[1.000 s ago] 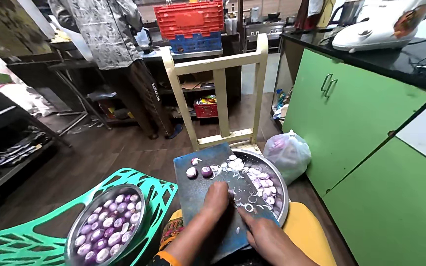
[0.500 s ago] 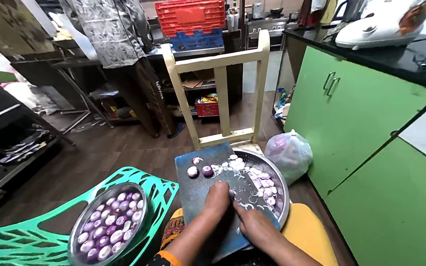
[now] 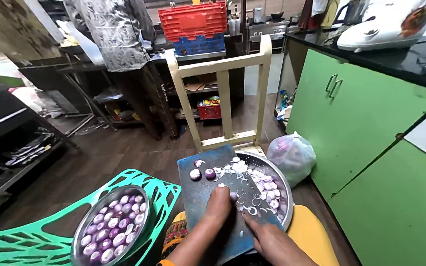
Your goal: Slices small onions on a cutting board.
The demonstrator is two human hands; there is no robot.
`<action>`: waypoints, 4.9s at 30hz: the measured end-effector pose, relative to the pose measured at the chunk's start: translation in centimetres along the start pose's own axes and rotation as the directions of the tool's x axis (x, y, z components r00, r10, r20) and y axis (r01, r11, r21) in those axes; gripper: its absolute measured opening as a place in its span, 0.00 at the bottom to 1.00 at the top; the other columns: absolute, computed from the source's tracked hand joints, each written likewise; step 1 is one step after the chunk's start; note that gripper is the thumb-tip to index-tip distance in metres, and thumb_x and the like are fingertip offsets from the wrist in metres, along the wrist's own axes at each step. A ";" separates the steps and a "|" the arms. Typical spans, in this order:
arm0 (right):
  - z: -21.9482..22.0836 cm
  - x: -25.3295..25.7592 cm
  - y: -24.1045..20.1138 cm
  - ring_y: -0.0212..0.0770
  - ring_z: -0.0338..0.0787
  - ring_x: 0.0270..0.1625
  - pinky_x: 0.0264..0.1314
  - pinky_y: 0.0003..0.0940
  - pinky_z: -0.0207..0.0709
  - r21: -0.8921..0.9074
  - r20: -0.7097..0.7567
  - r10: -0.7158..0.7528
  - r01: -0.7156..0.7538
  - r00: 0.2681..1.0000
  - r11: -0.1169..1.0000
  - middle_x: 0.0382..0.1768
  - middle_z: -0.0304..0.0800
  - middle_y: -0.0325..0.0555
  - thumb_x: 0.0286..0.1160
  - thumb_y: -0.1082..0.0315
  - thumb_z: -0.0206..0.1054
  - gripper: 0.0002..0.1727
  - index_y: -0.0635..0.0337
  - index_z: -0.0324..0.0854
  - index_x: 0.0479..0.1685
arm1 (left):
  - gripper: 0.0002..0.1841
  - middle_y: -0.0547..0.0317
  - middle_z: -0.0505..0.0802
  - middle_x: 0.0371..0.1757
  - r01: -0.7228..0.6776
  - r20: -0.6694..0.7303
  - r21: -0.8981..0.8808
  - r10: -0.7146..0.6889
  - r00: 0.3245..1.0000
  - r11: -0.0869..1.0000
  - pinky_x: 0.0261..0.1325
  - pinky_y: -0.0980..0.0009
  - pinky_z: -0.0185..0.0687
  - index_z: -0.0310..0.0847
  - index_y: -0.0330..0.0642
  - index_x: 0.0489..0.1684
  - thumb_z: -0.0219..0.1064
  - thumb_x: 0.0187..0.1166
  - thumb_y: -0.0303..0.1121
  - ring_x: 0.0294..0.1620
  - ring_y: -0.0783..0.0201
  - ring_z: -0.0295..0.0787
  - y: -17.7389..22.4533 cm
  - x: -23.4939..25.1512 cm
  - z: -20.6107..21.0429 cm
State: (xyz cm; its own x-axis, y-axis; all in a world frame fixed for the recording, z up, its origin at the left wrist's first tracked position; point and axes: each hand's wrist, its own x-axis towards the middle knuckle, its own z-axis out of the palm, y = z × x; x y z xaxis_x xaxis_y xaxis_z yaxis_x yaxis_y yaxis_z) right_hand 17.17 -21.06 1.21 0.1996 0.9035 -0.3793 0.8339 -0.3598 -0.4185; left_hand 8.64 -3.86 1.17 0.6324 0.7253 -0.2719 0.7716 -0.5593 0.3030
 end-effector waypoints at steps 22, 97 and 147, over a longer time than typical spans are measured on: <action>-0.5 -0.5 -0.3 0.64 0.93 0.48 0.52 0.64 0.84 0.010 0.009 -0.016 0.016 1.000 1.000 0.42 0.93 0.60 0.82 0.66 0.59 0.39 0.37 0.54 0.96 | 0.10 0.41 0.95 0.49 -0.001 -0.042 -0.034 -0.001 0.999 0.999 0.64 0.46 0.88 0.90 0.34 0.40 0.66 0.81 0.32 0.58 0.44 0.93 -0.9 -0.1 1.1; 0.1 0.0 -1.1 0.63 0.93 0.47 0.51 0.62 0.85 0.030 0.003 -0.037 0.036 0.999 0.999 0.41 0.92 0.59 0.84 0.64 0.56 0.38 0.36 0.52 0.97 | 0.09 0.43 0.95 0.49 0.029 -0.042 -0.055 -0.031 0.999 0.998 0.64 0.46 0.87 0.91 0.35 0.39 0.68 0.79 0.32 0.58 0.45 0.93 -2.1 -0.1 1.9; 1.3 1.3 -0.3 0.64 0.94 0.51 0.53 0.64 0.85 -0.016 -0.082 0.049 -0.050 0.995 0.999 0.47 0.93 0.60 0.85 0.65 0.54 0.36 0.36 0.55 0.96 | 0.09 0.42 0.95 0.50 -0.055 0.098 0.067 0.049 0.994 0.996 0.62 0.43 0.88 0.91 0.35 0.41 0.73 0.75 0.33 0.57 0.44 0.93 0.5 0.5 -1.2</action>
State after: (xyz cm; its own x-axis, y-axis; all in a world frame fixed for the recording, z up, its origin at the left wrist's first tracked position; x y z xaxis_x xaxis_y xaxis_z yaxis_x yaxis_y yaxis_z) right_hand 16.52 -20.04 -0.19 0.2814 0.9009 -0.3306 0.8310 -0.4010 -0.3854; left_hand 9.26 -3.26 2.29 0.6727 0.6546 -0.3448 0.7383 -0.6240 0.2558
